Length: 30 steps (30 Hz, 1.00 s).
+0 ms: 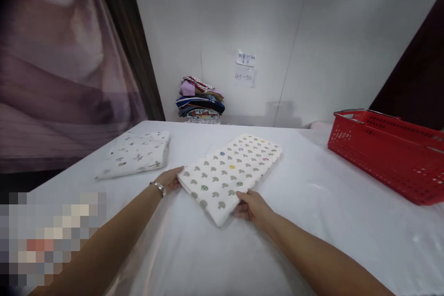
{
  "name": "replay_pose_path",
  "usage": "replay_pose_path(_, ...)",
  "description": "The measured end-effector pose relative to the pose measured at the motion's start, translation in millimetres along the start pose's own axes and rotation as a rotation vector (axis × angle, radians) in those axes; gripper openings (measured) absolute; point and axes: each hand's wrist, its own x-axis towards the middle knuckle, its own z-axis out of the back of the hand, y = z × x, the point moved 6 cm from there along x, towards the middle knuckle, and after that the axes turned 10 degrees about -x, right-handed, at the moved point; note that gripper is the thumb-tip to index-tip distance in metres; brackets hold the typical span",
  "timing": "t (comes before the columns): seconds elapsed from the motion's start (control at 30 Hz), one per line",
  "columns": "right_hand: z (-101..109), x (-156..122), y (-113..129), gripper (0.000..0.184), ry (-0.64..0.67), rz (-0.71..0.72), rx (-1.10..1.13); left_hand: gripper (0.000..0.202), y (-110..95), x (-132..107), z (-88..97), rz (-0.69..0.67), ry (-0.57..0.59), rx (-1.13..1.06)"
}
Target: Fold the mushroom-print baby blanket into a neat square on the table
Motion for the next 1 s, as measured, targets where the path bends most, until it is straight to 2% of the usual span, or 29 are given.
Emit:
replay_pose_path(0.07, 8, -8, 5, 0.022, -0.044, 0.057, -0.011, 0.018, 1, -10, 0.2, 0.003, 0.054, 0.017)
replay_pose_path(0.17, 38, -31, 7, 0.018, -0.123, 0.134, -0.041, 0.019, 14, -33, 6.2, 0.012, 0.145, 0.088)
replay_pose_path(0.27, 64, -51, -18, 0.017, -0.126, 0.005, -0.166, 0.016, 38, -59, 16.0, 0.011, 0.202, 0.246)
replay_pose_path(0.33, 73, -59, -37, 0.022, -0.091, -0.08, -0.278, 0.013, 48, -72, 19.5, -0.098, 0.242, 0.492)
replay_pose_path(0.4, 80, -63, -46, 0.024, -0.083, -0.107, -0.453, 0.015, 50, -81, 20.0, -0.273, 0.258, 0.758)
replay_pose_path(0.47, 88, -63, -39, 0.026, -0.137, -0.066, -0.713, 0.019, 48, -86, 21.3, -0.399, 0.225, 0.906)
replay_pose_path(0.57, 90, -62, 0, 0.027, -0.308, 0.149, -1.067, 0.024, 45, -88, 22.4, -0.454, 0.174, 0.984)
replay_pose_path(0.6, 85, -62, 15, 0.025, -0.351, 0.24, -1.124, 0.028, 43, -88, 20.9, -0.47, 0.167, 0.995)
replay_pose_path(0.67, 63, -56, 40, 0.02, -0.353, 0.392, -1.153, 0.037, 38, -87, 14.1, -0.511, 0.166, 1.005)
replay_pose_path(0.8, -4, -20, 64, 0.02, -0.204, 0.544, -1.038, 0.045, 30, -73, -8.6, -0.517, 0.193, 1.028)
replay_pose_path(0.9, -44, 26, 65, 0.021, -0.137, 0.461, -0.908, 0.036, 29, -61, -24.0, -0.532, 0.207, 1.031)
replay_pose_path(1.0, -60, 65, 64, 0.02, -0.173, 0.366, -0.874, 0.026, 32, -61, -30.8, -0.633, 0.206, 1.019)
